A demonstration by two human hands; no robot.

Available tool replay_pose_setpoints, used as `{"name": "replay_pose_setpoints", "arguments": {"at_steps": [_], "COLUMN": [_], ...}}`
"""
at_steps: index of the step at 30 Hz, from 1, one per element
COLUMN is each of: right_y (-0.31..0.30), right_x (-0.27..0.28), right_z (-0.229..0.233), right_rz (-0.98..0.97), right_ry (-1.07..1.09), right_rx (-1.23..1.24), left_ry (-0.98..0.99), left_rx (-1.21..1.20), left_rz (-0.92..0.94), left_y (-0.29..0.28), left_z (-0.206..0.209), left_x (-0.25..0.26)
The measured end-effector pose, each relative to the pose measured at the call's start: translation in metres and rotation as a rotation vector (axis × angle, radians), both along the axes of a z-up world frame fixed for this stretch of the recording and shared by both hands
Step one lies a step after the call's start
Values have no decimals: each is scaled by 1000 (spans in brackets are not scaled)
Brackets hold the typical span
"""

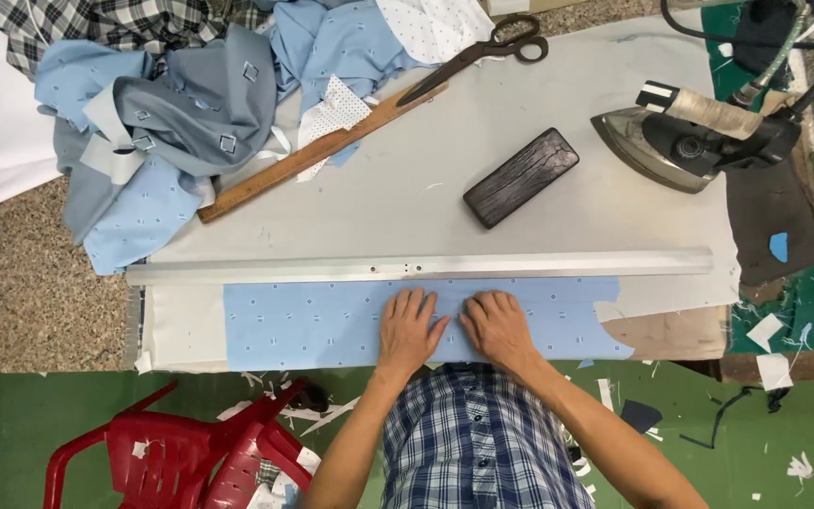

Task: The person cuts a long strip of light blue patterned fabric using scissors, then uses a ruler and chalk to mark measurements. They fold the fabric and press it with an iron, repeating the process of measuring, marking, folding, and ironing to prepare the fabric piece.

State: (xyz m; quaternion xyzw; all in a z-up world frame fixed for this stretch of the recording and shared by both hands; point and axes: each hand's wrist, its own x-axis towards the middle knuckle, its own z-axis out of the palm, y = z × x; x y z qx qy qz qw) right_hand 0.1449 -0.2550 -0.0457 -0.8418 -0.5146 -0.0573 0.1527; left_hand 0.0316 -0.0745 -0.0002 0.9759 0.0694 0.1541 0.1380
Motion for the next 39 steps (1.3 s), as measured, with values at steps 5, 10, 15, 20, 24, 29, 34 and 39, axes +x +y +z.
{"name": "replay_pose_setpoints", "arguments": {"at_steps": [5, 10, 15, 20, 24, 29, 34, 39], "right_y": [15, 40, 69, 146, 179, 195, 193, 179], "right_x": [-24, -20, -78, -117, -115, -152, -134, -144], "right_z": [7, 18, 24, 8, 20, 7, 16, 1], "right_rz": [91, -6, 85, 182, -39, 72, -77, -8], "right_ry": [40, -10, 61, 21, -50, 4, -78, -20], "right_rx": [-43, -67, -159, -5, 16, 33, 94, 122], "left_ry": [10, -35, -63, 10, -60, -58, -72, -119], "left_rx": [-31, -40, 56, 15, 98, 13, 44, -38], "left_rz": [-32, 59, 184, 115, 393, 163, 257, -79], "left_y": [5, 63, 119, 172, 208, 198, 210, 167], "left_z": [-9, 11, -19, -8, 8, -4, 1, -18], "left_x": [-23, -50, -132, -156, -158, -161, -164, -145]}}
